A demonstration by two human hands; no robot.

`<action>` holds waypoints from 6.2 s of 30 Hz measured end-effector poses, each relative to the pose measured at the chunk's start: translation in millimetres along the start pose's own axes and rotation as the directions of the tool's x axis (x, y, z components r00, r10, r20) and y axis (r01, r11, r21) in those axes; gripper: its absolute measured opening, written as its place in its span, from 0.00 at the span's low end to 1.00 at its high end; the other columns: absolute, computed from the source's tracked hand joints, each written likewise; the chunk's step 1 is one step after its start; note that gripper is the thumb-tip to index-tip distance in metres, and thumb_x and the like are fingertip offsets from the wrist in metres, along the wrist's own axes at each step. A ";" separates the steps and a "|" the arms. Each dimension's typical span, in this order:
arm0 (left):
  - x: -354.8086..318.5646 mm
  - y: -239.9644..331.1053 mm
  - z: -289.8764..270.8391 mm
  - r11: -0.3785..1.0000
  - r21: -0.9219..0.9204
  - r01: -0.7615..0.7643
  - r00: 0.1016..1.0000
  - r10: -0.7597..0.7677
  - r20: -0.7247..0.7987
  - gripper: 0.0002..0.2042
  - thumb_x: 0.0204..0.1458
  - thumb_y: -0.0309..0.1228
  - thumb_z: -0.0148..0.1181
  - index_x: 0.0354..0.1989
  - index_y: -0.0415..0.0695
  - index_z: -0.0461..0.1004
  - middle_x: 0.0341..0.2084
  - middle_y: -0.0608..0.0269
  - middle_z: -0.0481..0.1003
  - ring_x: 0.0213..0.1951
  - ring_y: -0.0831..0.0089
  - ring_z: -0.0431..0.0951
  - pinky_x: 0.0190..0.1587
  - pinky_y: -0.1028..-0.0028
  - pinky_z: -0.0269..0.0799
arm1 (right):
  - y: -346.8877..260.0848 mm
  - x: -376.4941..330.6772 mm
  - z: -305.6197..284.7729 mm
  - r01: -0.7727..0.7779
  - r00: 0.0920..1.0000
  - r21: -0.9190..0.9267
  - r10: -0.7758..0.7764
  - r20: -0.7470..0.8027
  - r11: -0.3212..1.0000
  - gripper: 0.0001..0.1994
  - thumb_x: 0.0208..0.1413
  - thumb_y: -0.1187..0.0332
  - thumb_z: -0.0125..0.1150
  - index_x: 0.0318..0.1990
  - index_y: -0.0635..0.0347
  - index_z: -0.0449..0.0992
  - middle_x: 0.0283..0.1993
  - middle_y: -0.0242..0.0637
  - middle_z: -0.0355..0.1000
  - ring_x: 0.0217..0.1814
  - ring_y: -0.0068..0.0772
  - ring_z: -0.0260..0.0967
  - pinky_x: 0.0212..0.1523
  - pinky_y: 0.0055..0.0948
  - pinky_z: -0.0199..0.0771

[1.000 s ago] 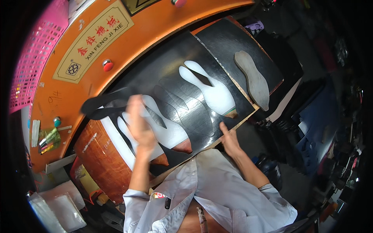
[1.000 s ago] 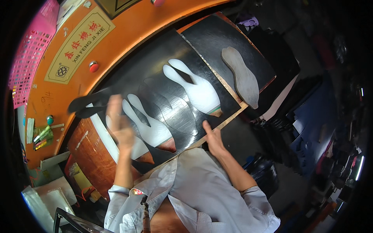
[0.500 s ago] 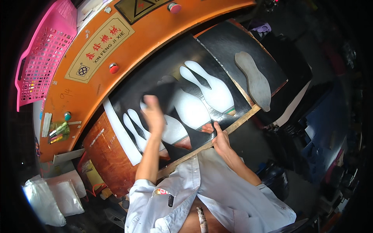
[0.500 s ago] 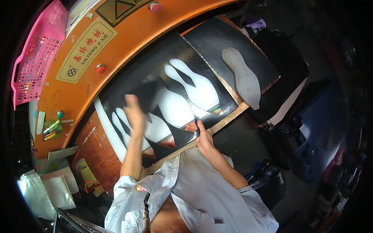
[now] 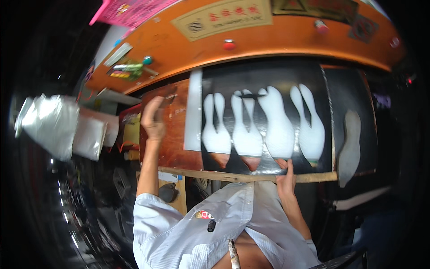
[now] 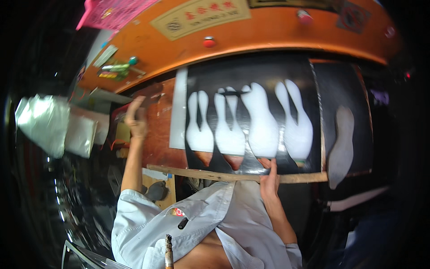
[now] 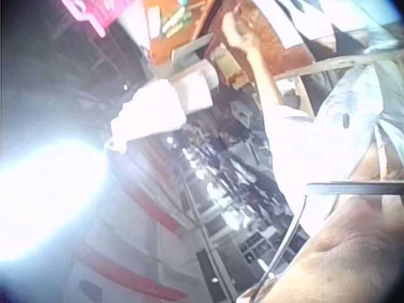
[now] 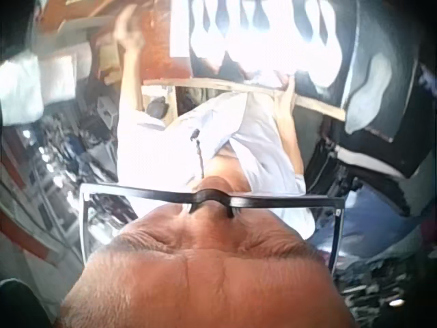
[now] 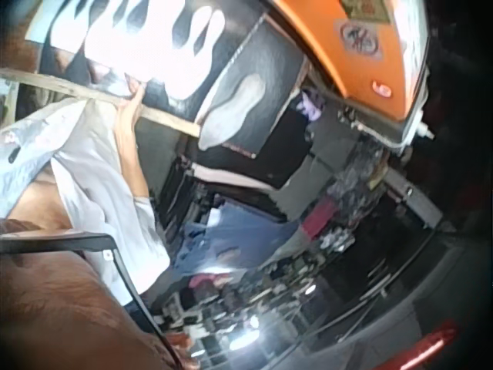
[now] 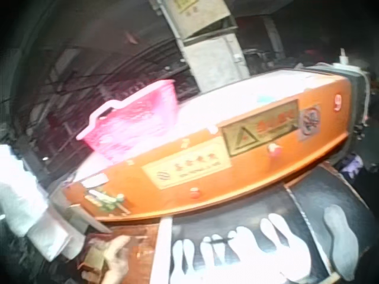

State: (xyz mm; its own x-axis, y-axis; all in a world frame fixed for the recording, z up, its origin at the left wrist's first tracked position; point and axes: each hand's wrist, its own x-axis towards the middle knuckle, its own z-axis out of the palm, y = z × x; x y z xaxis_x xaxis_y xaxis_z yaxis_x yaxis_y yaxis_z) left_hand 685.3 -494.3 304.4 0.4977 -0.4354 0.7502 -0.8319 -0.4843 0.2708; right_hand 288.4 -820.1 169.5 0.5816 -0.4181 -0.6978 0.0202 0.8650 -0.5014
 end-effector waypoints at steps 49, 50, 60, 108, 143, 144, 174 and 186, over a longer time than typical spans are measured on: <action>-132.3 40.8 36.6 0.456 -0.031 0.889 0.389 -0.720 0.574 0.16 0.71 0.37 0.58 0.31 0.39 0.77 0.20 0.79 0.68 0.22 0.89 0.60 0.23 0.79 0.52 | -204.0 -9.1 -122.7 -0.094 0.516 -0.827 -0.737 0.437 -0.555 0.43 0.45 0.53 0.81 0.68 0.63 0.69 0.75 0.57 0.59 0.73 0.63 0.58 0.70 0.53 0.61; -128.1 41.0 41.0 0.504 0.014 0.863 0.408 -0.714 0.568 0.17 0.71 0.37 0.58 0.31 0.38 0.77 0.19 0.77 0.69 0.22 0.88 0.63 0.23 0.78 0.55 | -215.0 -0.3 -133.0 -0.107 0.597 -0.864 -0.727 0.340 -0.491 0.48 0.43 0.50 0.80 0.71 0.62 0.66 0.78 0.57 0.53 0.76 0.64 0.53 0.73 0.54 0.57; -123.2 60.8 37.2 0.668 0.217 0.712 0.484 -0.691 0.537 0.19 0.66 0.37 0.61 0.27 0.33 0.74 0.15 0.51 0.68 0.20 0.65 0.67 0.28 0.61 0.67 | -239.0 29.1 -143.5 0.282 0.632 -0.939 -0.699 0.335 -0.195 0.42 0.45 0.63 0.77 0.70 0.66 0.68 0.73 0.50 0.60 0.76 0.52 0.58 0.76 0.46 0.55; -129.7 32.3 107.8 0.779 0.016 0.626 0.779 -0.626 0.038 0.11 0.64 0.34 0.63 0.34 0.38 0.81 0.26 0.43 0.79 0.30 0.42 0.80 0.34 0.51 0.71 | -200.2 195.4 195.0 0.769 0.342 -0.633 -0.896 0.283 0.094 0.09 0.71 0.65 0.62 0.44 0.63 0.81 0.36 0.25 0.75 0.37 0.16 0.69 0.39 0.21 0.70; -30.9 -34.3 171.3 0.625 -0.072 0.777 0.624 -0.751 0.217 0.22 0.67 0.46 0.56 0.29 0.38 0.77 0.20 0.49 0.77 0.28 0.48 0.81 0.34 0.54 0.72 | -228.3 236.3 84.5 0.241 0.364 -0.925 -0.856 0.366 -0.293 0.26 0.71 0.49 0.53 0.36 0.69 0.78 0.34 0.64 0.76 0.43 0.72 0.74 0.48 0.61 0.68; -36.9 -33.5 170.1 0.637 -0.080 0.767 0.637 -0.741 0.210 0.21 0.67 0.44 0.56 0.28 0.38 0.76 0.19 0.50 0.76 0.26 0.49 0.79 0.32 0.54 0.70 | -224.6 235.3 75.3 0.262 0.398 -0.919 -0.835 0.380 -0.293 0.26 0.71 0.50 0.53 0.35 0.69 0.77 0.33 0.64 0.76 0.42 0.72 0.73 0.47 0.61 0.68; -102.4 84.9 102.9 0.730 -0.055 0.681 0.660 -0.579 0.479 0.45 0.69 0.63 0.38 0.75 0.28 0.55 0.74 0.37 0.59 0.77 0.42 0.52 0.77 0.51 0.46 | -29.8 80.4 245.1 0.726 0.662 -0.687 -0.262 0.703 -0.009 0.40 0.33 0.64 0.81 0.61 0.65 0.77 0.71 0.48 0.65 0.73 0.55 0.59 0.71 0.53 0.65; -109.3 88.9 87.5 0.722 -0.141 0.677 0.723 -0.618 0.310 0.19 0.63 0.30 0.58 0.61 0.33 0.73 0.54 0.41 0.76 0.57 0.45 0.75 0.62 0.54 0.68 | 12.7 112.0 241.4 0.608 0.533 -0.688 -0.439 0.723 -0.396 0.39 0.37 0.61 0.80 0.61 0.59 0.73 0.71 0.43 0.59 0.76 0.76 0.44 0.67 0.70 0.61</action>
State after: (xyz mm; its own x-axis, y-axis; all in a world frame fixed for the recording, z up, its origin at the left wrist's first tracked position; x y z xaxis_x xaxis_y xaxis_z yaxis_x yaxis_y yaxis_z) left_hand 578.4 -556.1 193.8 0.9496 -0.2507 0.1880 -0.2981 -0.5376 0.7887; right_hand 550.2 -789.0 208.5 0.8893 -0.4019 0.2181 -0.2143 -0.7877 -0.5776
